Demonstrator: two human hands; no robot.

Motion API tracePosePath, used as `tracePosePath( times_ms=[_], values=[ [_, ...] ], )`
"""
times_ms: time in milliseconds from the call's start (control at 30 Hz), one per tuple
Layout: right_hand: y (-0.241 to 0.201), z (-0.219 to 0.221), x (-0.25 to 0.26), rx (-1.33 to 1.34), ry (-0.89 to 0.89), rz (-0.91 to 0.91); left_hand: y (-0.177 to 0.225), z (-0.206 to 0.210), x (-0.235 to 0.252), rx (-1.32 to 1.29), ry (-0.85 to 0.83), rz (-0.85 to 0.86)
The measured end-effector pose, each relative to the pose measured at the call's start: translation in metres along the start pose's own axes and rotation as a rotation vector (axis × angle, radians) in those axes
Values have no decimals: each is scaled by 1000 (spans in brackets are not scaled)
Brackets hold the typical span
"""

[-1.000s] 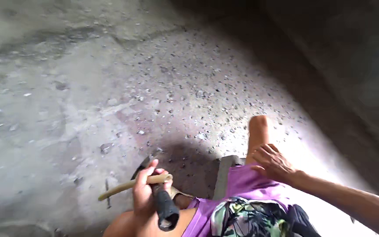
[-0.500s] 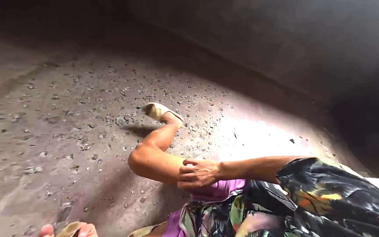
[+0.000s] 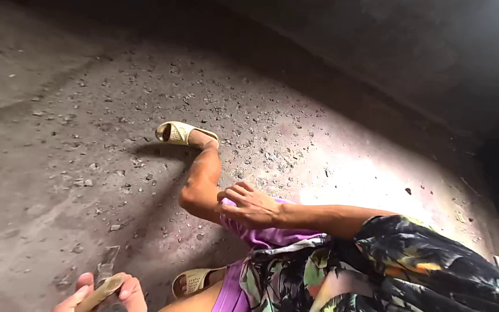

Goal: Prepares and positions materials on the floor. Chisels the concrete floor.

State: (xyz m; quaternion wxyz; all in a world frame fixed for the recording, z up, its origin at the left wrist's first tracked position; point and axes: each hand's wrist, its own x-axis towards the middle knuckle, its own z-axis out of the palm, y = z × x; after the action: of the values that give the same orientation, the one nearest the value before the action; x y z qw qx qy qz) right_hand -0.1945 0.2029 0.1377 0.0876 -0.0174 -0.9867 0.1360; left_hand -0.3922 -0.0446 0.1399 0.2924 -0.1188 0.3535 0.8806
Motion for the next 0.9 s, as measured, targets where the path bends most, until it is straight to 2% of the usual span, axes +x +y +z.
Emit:
tracePosePath(
  times_ms=[133, 200, 333, 433, 500, 600, 667, 767, 900],
  values=[
    [-57, -16, 22, 178, 99, -230, 3, -4, 0, 121, -20, 27],
    [-83, -15, 42, 391, 90, -219, 5, 2, -2, 252, 6, -37],
    [-107, -4, 86, 901, 16, 132, -14, 33, -14, 353, 131, 27],
    [-98, -17, 115, 1104, -303, 427, -33, 51, -19, 393, 82, 48],
    [-87, -23, 120, 1145, -489, 515, -42, 55, -22, 414, 108, 39],
    [-75, -22, 110, 1116, -664, 494, -49, 56, -31, 533, 234, 44],
    [-71, -16, 101, 1153, -694, 501, -52, 52, -30, 606, 281, -14],
    [-76, -4, 96, 1121, -681, 481, -56, 44, -28, 557, 348, -93],
    [-89, 29, 103, 895, -628, 283, -56, 27, -25, 502, 479, -17]
  ],
)
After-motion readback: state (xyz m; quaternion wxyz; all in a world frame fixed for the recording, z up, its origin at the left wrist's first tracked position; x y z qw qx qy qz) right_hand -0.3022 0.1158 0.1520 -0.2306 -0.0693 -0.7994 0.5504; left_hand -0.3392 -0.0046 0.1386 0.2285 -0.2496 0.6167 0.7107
